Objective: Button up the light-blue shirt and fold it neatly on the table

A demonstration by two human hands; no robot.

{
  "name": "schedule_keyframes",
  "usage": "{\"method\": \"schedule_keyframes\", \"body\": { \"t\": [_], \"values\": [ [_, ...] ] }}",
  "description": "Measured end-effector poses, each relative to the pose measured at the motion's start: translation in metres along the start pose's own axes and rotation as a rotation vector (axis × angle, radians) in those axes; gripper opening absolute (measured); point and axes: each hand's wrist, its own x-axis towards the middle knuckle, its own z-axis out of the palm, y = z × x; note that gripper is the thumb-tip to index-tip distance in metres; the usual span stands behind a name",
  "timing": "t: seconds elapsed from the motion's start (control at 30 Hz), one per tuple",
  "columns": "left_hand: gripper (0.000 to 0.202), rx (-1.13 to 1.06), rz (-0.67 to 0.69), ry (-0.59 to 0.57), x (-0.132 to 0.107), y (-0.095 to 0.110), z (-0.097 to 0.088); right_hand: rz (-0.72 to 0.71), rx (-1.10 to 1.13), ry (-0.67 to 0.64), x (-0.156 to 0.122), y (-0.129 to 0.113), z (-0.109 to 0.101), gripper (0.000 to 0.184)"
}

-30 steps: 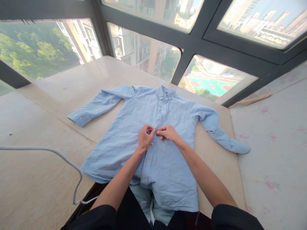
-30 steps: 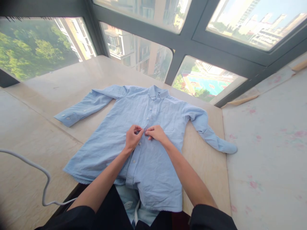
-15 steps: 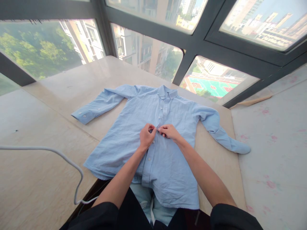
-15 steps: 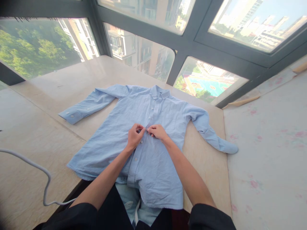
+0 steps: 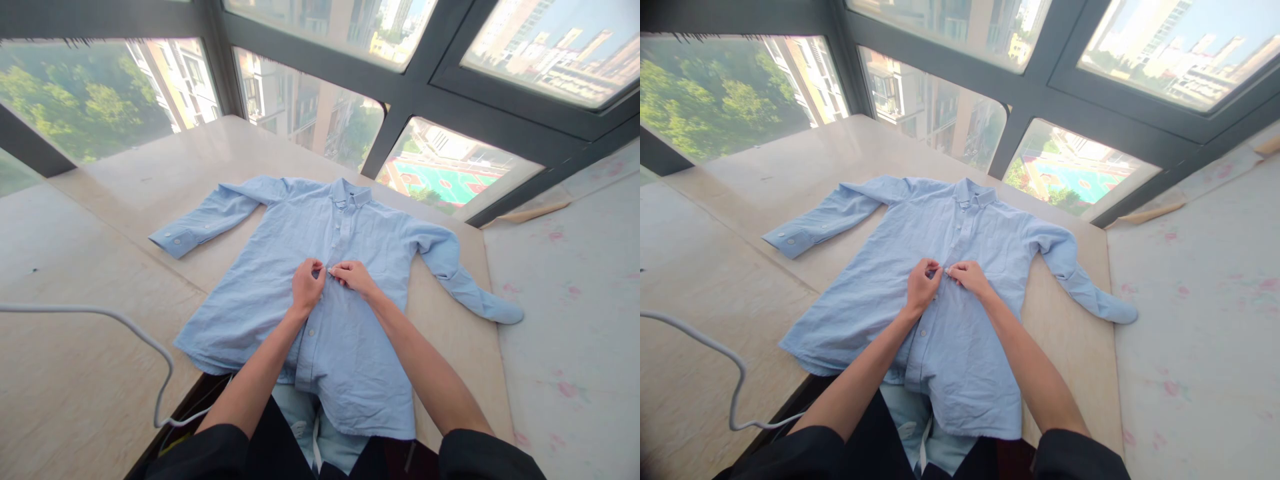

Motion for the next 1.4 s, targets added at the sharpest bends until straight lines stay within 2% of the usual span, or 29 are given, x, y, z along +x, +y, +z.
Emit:
{"method": "schedule_keyframes", "body": {
  "t": [0.23,0.37,0.5,0.6,0.67,0.8,0.97,1.17,1.3,1.4],
  "values": [
    [0.015,0.134,0.053,-0.062,0.002,0.001,-0.003,-0.058,-0.125,0.017,0.001,0.003,0.0,0.024],
    [0.014,0.279,0.134,-0.069,0.002,0.004,-0.005,-0.101,-0.202,0.052,-0.001,0.009,-0.003,0.021],
    [0.018,0.457,0.192,-0.117,-0.003,0.008,-0.006,-0.317,-0.366,0.228,-0.01,0.027,-0.011,0.017],
    [0.028,0.605,0.262,-0.138,-0.012,0.005,-0.01,-0.522,-0.592,0.342,-0.025,0.048,-0.023,0.026],
    [0.036,0.688,0.314,-0.152,-0.02,0.001,-0.017,-0.57,-0.748,0.401,-0.036,0.064,-0.034,0.031],
    [0.052,0.804,0.31,-0.158,-0.034,-0.009,-0.037,-0.502,-0.959,0.514,-0.058,0.094,-0.054,0.042],
    [0.057,0.894,0.256,-0.125,-0.049,-0.02,-0.066,-0.405,-1.101,0.496,-0.071,0.118,-0.065,0.056],
    [0.058,0.947,0.171,-0.048,-0.076,-0.036,-0.105,-0.354,-1.122,0.492,-0.07,0.126,-0.063,0.071],
    [0.059,0.997,0.105,-0.014,-0.096,-0.042,-0.128,-0.357,-1.134,0.501,-0.068,0.128,-0.062,0.073],
    [0.059,1.032,-0.002,-0.02,-0.103,-0.041,-0.142,-0.363,-1.141,0.509,-0.068,0.128,-0.062,0.072]
  ]
}}
